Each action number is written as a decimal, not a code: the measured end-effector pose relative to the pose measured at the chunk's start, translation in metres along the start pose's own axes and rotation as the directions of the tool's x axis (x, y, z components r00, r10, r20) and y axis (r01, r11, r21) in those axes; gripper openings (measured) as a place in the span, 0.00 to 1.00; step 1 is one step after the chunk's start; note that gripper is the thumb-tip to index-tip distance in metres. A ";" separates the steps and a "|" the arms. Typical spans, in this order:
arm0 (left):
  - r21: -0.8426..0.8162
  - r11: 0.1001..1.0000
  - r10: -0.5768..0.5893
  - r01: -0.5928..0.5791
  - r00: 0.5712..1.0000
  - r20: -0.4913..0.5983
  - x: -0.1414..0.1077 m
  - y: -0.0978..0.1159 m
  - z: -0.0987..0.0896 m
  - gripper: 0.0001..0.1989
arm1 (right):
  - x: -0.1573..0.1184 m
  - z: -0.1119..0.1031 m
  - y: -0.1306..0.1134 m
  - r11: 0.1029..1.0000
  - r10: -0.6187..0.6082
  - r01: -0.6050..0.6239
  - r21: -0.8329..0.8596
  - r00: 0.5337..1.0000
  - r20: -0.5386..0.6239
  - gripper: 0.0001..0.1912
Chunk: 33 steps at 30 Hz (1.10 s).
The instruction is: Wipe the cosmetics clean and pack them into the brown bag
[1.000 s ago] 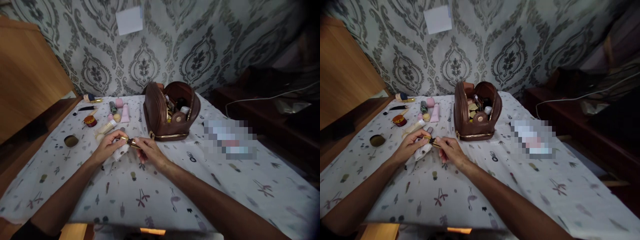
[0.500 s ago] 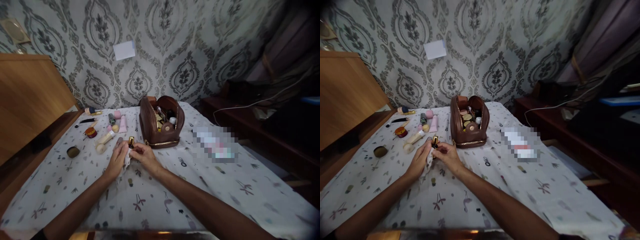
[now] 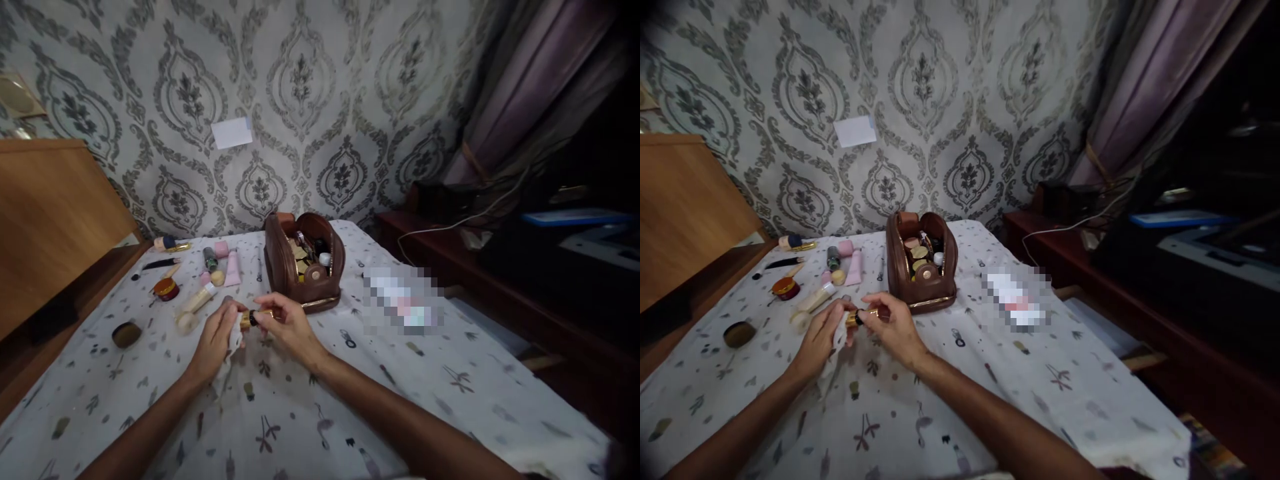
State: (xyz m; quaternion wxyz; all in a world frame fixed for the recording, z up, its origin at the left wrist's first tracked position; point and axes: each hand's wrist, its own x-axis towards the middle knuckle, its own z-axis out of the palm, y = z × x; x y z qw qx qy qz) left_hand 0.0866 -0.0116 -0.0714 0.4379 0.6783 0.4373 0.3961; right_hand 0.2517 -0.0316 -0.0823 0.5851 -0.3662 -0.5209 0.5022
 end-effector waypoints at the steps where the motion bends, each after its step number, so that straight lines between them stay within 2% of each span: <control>1: -0.030 0.999 -0.020 0.020 1.000 0.009 0.001 0.003 0.002 0.22 | -0.002 -0.004 -0.006 1.000 -0.002 0.002 -0.006 1.000 0.008 0.16; 5: -0.103 0.992 -0.072 0.079 0.995 0.068 0.013 0.020 0.010 0.23 | -0.008 -0.029 -0.044 0.995 -0.064 0.058 -0.080 0.995 -0.078 0.13; 6: -0.067 0.996 -0.051 0.057 0.995 0.085 0.018 0.025 0.013 0.24 | -0.008 -0.038 -0.056 0.993 -0.084 0.074 -0.097 0.991 -0.102 0.13; 8: 0.105 0.992 0.064 -0.077 0.990 0.126 0.030 0.035 0.017 0.22 | -0.004 -0.059 -0.082 0.985 -0.128 0.108 -0.133 0.980 -0.152 0.13; 10: 0.330 0.897 0.230 -0.293 0.949 0.216 0.045 0.046 0.022 0.20 | 0.004 -0.080 -0.104 0.961 -0.222 0.176 -0.213 0.950 -0.218 0.12; 12: 0.512 0.711 0.347 -0.482 0.874 0.340 0.060 0.055 0.026 0.20 | 0.015 -0.098 -0.119 0.928 -0.279 0.207 -0.309 0.937 -0.209 0.11; 13: 0.573 0.617 0.370 -0.539 0.842 0.393 0.067 0.058 0.028 0.21 | 0.020 -0.105 -0.123 0.914 -0.293 0.215 -0.344 0.937 -0.192 0.10; 16: 0.685 0.420 0.365 -0.595 0.802 0.473 0.085 0.065 0.033 0.25 | 0.038 -0.121 -0.126 0.888 -0.289 0.216 -0.405 0.949 -0.127 0.08; 21: 0.717 0.264 0.369 -0.645 0.755 0.542 0.095 0.063 0.035 0.22 | 0.057 -0.134 -0.121 0.815 -0.219 0.196 -0.546 0.976 0.025 0.03; 25: 0.716 0.226 0.415 -0.660 0.731 0.542 0.095 0.057 0.037 0.18 | 0.069 -0.140 -0.122 0.753 -0.119 0.205 -0.626 0.977 0.177 0.03; 27: 0.703 0.217 0.462 -0.677 0.706 0.537 0.097 0.052 0.038 0.16 | 0.074 -0.141 -0.121 0.737 -0.076 0.197 -0.646 0.975 0.211 0.04; 33: 0.661 0.250 0.525 -0.708 0.673 0.522 0.100 0.042 0.039 0.14 | 0.090 -0.135 -0.113 0.644 0.022 0.223 -0.732 0.951 0.310 0.04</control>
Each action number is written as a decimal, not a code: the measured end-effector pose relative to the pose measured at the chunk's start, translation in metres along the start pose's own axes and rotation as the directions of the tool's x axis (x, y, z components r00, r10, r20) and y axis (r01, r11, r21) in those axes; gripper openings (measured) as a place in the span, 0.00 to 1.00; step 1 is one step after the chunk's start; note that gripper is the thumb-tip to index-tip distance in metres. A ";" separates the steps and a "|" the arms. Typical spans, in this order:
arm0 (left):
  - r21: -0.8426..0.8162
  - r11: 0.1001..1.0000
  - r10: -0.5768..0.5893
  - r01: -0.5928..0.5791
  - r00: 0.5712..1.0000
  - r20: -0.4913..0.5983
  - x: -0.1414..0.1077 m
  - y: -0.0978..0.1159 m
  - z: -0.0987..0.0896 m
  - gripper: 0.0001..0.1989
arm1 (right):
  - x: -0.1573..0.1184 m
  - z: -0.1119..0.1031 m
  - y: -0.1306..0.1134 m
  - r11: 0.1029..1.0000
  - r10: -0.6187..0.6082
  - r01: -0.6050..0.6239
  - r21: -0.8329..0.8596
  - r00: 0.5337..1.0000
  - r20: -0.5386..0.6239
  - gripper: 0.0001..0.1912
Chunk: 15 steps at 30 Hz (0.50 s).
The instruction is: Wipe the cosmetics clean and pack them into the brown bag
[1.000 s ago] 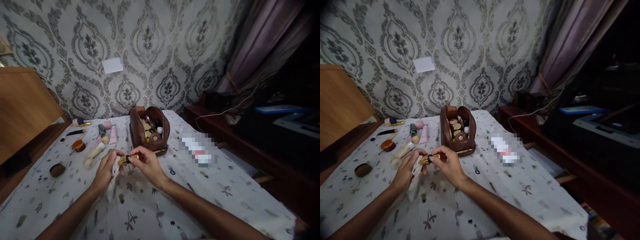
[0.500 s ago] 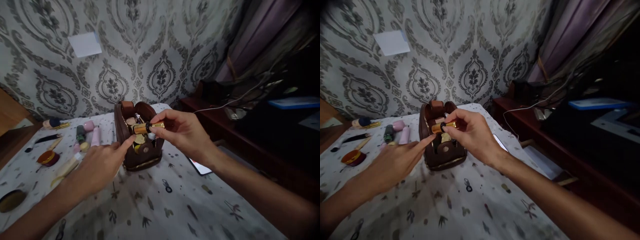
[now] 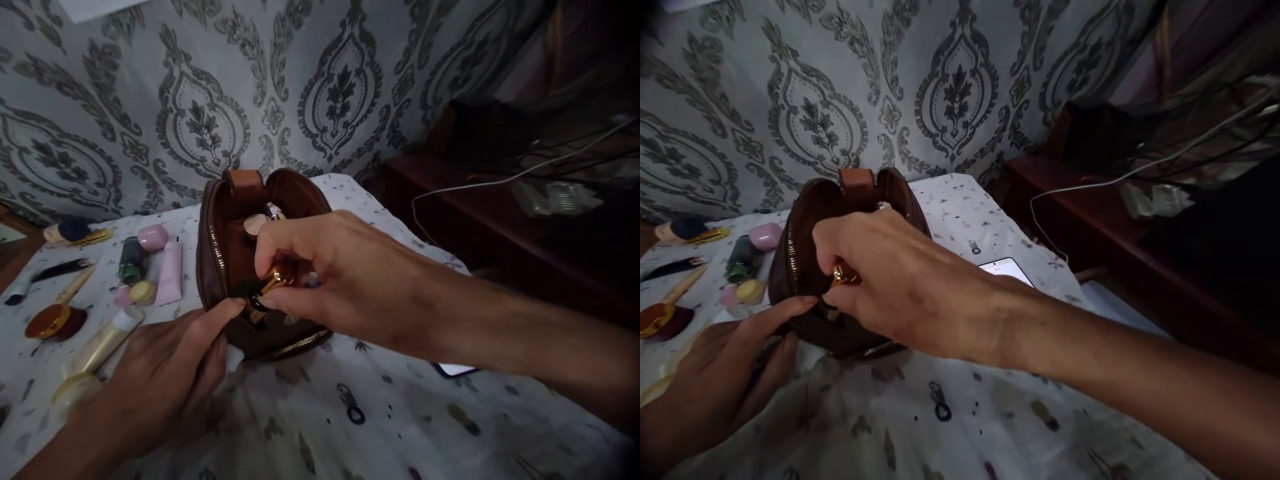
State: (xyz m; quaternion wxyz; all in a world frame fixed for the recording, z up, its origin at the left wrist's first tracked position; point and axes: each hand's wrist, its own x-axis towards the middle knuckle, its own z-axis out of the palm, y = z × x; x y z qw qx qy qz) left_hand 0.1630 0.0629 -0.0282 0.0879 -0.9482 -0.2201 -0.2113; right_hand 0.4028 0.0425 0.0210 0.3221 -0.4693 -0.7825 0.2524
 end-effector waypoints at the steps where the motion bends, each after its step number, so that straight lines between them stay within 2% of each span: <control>1: -0.016 1.000 0.005 -0.005 1.000 -0.015 0.000 0.000 0.000 0.14 | 0.002 0.001 0.000 1.000 -0.002 0.002 -0.018 1.000 0.024 0.04; 7: -0.055 0.998 0.023 -0.026 0.998 -0.061 0.004 0.003 0.002 0.15 | 0.012 0.009 -0.004 0.996 -0.027 0.037 -0.075 0.991 0.129 0.06; 15: -0.012 0.998 0.059 -0.061 0.993 -0.097 0.001 0.000 0.005 0.14 | 0.015 0.016 -0.015 0.983 0.020 0.029 -0.183 0.967 0.255 0.08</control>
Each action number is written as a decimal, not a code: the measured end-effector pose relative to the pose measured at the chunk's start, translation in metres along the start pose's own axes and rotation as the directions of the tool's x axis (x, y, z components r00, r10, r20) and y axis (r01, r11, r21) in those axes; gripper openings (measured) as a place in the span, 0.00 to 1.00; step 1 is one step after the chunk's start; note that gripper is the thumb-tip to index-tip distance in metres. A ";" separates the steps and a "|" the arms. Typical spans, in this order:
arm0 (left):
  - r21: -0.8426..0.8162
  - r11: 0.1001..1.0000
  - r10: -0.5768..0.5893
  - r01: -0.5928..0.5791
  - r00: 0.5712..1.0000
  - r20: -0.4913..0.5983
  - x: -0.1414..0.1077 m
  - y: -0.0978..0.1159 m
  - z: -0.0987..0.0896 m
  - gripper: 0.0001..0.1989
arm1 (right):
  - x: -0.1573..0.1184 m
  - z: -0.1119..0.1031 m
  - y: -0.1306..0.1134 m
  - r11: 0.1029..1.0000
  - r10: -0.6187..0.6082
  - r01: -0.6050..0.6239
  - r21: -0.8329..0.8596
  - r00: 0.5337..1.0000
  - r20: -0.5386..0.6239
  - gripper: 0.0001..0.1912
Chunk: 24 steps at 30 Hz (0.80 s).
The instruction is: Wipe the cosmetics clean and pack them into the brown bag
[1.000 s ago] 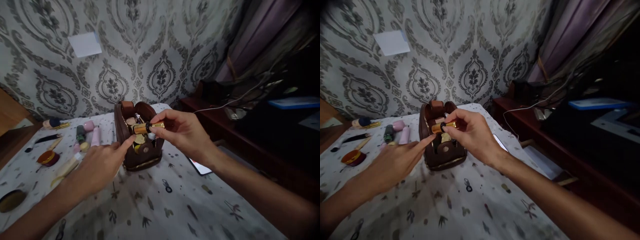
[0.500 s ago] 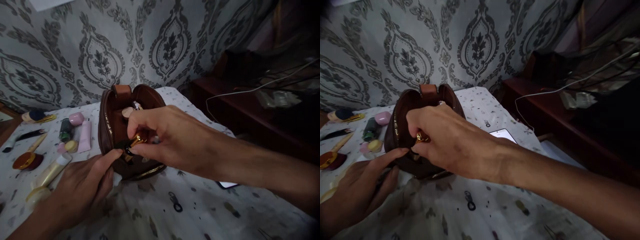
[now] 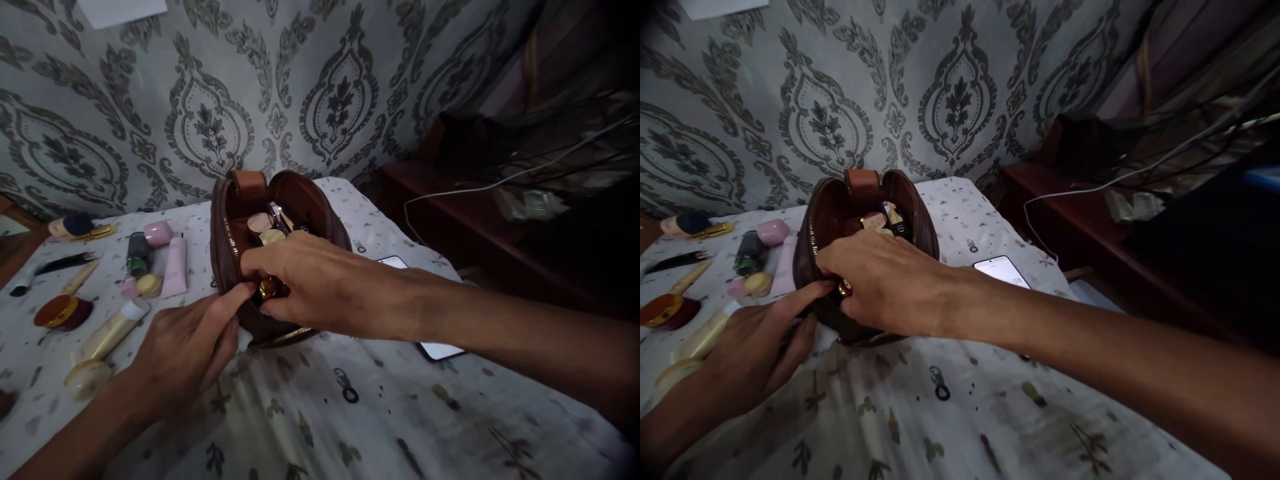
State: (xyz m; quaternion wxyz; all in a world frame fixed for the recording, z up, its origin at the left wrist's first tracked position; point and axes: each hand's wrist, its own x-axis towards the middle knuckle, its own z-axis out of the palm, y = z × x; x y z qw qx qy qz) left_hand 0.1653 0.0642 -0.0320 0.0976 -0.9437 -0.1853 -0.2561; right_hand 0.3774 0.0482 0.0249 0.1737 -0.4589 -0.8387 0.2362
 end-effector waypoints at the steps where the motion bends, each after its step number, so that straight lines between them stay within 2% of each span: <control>1: 0.006 1.000 0.008 -0.008 1.000 -0.006 0.000 0.000 0.000 0.14 | -0.001 0.000 0.000 1.000 -0.005 0.005 0.006 1.000 0.017 0.07; 4: 0.012 1.000 0.011 -0.011 1.000 -0.007 0.002 0.001 -0.001 0.14 | -0.006 -0.001 0.002 0.999 0.000 -0.001 0.039 0.999 0.037 0.06; 10: -0.005 1.000 -0.024 0.024 1.000 0.018 0.000 0.002 -0.003 0.17 | -0.016 -0.003 0.007 0.995 0.046 -0.046 0.086 0.999 0.001 0.04; 16: -0.014 0.999 -0.043 0.044 0.998 0.038 -0.003 0.002 -0.002 0.21 | -0.024 -0.003 -0.001 1.000 0.010 -0.011 0.015 0.998 0.056 0.12; 19: -0.043 0.998 -0.053 0.054 0.998 0.025 -0.008 0.005 -0.003 0.23 | -0.028 -0.001 -0.003 1.000 -0.001 0.002 -0.025 0.999 0.041 0.12; 21: -0.097 0.990 -0.104 0.106 0.994 0.031 -0.013 0.008 -0.005 0.23 | -0.032 0.002 -0.001 0.999 -0.032 0.032 -0.025 0.999 -0.020 0.12; 24: -0.188 0.947 -0.248 0.259 0.966 0.079 -0.025 0.012 -0.012 0.22 | -0.040 0.007 0.003 0.999 -0.011 0.025 0.047 0.962 -0.272 0.11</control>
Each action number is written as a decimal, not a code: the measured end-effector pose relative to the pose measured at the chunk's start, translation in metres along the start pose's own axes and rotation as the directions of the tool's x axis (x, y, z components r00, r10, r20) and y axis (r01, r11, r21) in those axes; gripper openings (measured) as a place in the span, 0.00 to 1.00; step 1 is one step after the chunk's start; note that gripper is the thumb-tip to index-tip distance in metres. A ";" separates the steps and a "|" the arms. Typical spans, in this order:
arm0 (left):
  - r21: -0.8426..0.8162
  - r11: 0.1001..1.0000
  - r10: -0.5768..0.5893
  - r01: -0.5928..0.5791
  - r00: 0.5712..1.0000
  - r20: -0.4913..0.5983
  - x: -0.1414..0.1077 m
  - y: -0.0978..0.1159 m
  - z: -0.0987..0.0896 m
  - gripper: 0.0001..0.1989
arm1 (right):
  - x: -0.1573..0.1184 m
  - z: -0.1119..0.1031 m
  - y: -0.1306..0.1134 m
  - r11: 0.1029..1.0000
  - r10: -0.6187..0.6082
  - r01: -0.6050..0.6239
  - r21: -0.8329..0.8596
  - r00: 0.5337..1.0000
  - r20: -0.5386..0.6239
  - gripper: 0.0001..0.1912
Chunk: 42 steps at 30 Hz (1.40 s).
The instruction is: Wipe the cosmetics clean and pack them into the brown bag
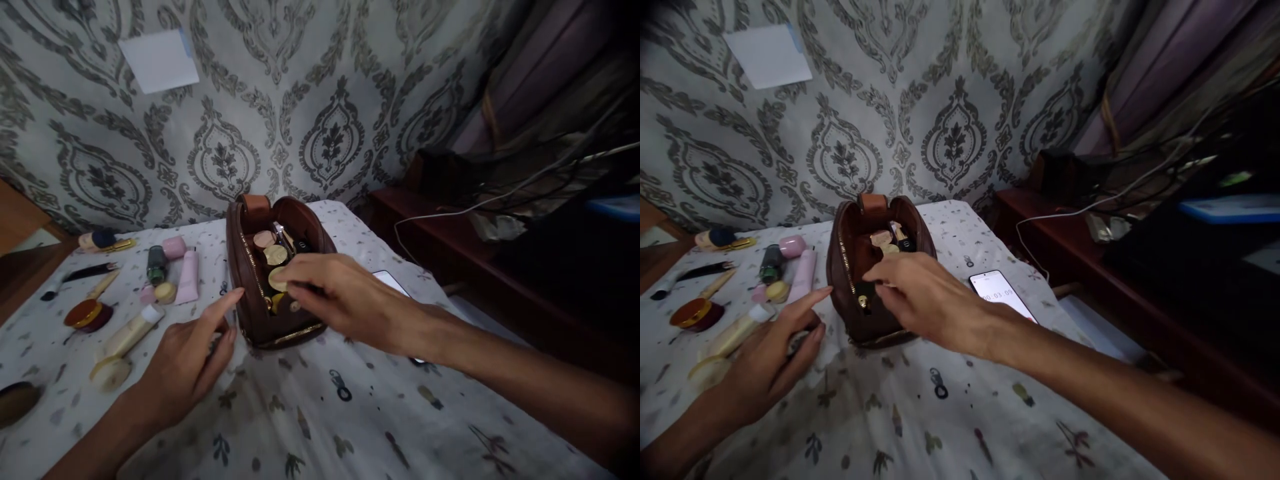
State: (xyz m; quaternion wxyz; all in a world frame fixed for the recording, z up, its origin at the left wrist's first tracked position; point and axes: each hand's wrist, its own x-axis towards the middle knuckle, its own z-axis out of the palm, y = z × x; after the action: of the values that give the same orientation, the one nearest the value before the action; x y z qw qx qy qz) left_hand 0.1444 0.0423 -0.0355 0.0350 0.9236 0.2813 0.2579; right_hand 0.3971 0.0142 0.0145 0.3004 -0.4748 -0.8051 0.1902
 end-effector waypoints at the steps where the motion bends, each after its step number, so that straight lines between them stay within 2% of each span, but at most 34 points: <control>1: -0.025 0.999 -0.048 0.048 0.999 0.003 -0.005 0.000 -0.002 0.21 | -0.004 0.001 0.000 0.999 0.031 -0.027 0.039 0.995 -0.098 0.11; 3: -0.043 0.992 -0.120 0.121 0.993 0.014 -0.015 -0.003 -0.005 0.19 | -0.013 0.003 -0.002 0.988 0.107 -0.077 0.132 0.966 -0.236 0.10; 6: -0.001 0.985 -0.172 0.173 0.983 0.062 -0.030 -0.012 -0.004 0.15 | -0.027 0.013 -0.012 0.960 0.157 -0.083 0.267 0.950 -0.270 0.08; 12: 0.114 0.986 -0.135 0.124 0.986 0.095 -0.061 -0.029 0.019 0.14 | -0.045 0.063 -0.032 0.937 0.098 -0.065 0.343 0.992 -0.080 0.15; 17: 0.123 0.976 -0.199 0.181 0.968 0.154 -0.072 -0.035 0.038 0.14 | -0.036 0.106 -0.041 0.864 0.141 -0.142 0.483 0.989 0.039 0.17; 20: 0.076 0.974 -0.225 0.215 0.962 0.155 -0.074 -0.034 0.038 0.14 | -0.018 0.130 -0.045 0.722 0.213 -0.214 0.658 0.974 0.082 0.21; 23: 0.066 0.971 -0.235 0.228 0.964 0.126 -0.073 -0.035 0.027 0.14 | 0.001 0.153 -0.048 0.496 0.346 -0.317 0.808 0.926 0.151 0.23; 26: 0.146 0.949 -0.292 0.279 0.953 0.076 -0.065 -0.049 0.002 0.15 | 0.014 0.173 -0.050 0.303 0.454 -0.346 0.888 0.871 0.185 0.21; 28: 0.247 0.901 -0.381 0.357 0.923 0.056 -0.054 -0.069 -0.021 0.15 | 0.018 0.185 -0.051 0.256 0.486 -0.345 0.903 0.853 0.189 0.21; 30: 0.381 0.842 -0.436 0.383 0.898 0.059 -0.042 -0.095 -0.044 0.16 | 0.018 0.196 -0.050 0.272 0.498 -0.343 0.899 0.850 0.173 0.21; 32: 0.533 0.747 -0.509 0.398 0.858 0.072 -0.031 -0.123 -0.060 0.19 | 0.016 0.205 -0.048 0.337 0.498 -0.335 0.880 0.857 0.135 0.22; 34: 0.638 0.693 -0.542 0.335 0.826 0.155 -0.023 -0.148 -0.067 0.23 | 0.011 0.211 -0.046 0.426 0.470 -0.321 0.846 0.877 0.096 0.21; 38: 0.711 0.693 -0.482 0.122 0.812 0.330 -0.016 -0.179 -0.060 0.31 | 0.004 0.214 -0.045 0.587 0.371 -0.266 0.764 0.928 0.038 0.18; 42: 0.677 0.732 -0.411 0.073 0.841 0.353 -0.011 -0.193 -0.049 0.30 | 0.002 0.213 -0.046 0.642 0.355 -0.264 0.720 0.934 0.025 0.16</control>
State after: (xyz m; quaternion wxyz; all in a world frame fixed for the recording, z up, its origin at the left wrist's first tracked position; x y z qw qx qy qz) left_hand 0.0160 0.1943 -0.0385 -0.1784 0.8664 0.4559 -0.0982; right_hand 0.2251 -0.0108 -0.1171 0.4706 -0.4620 -0.5550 0.5070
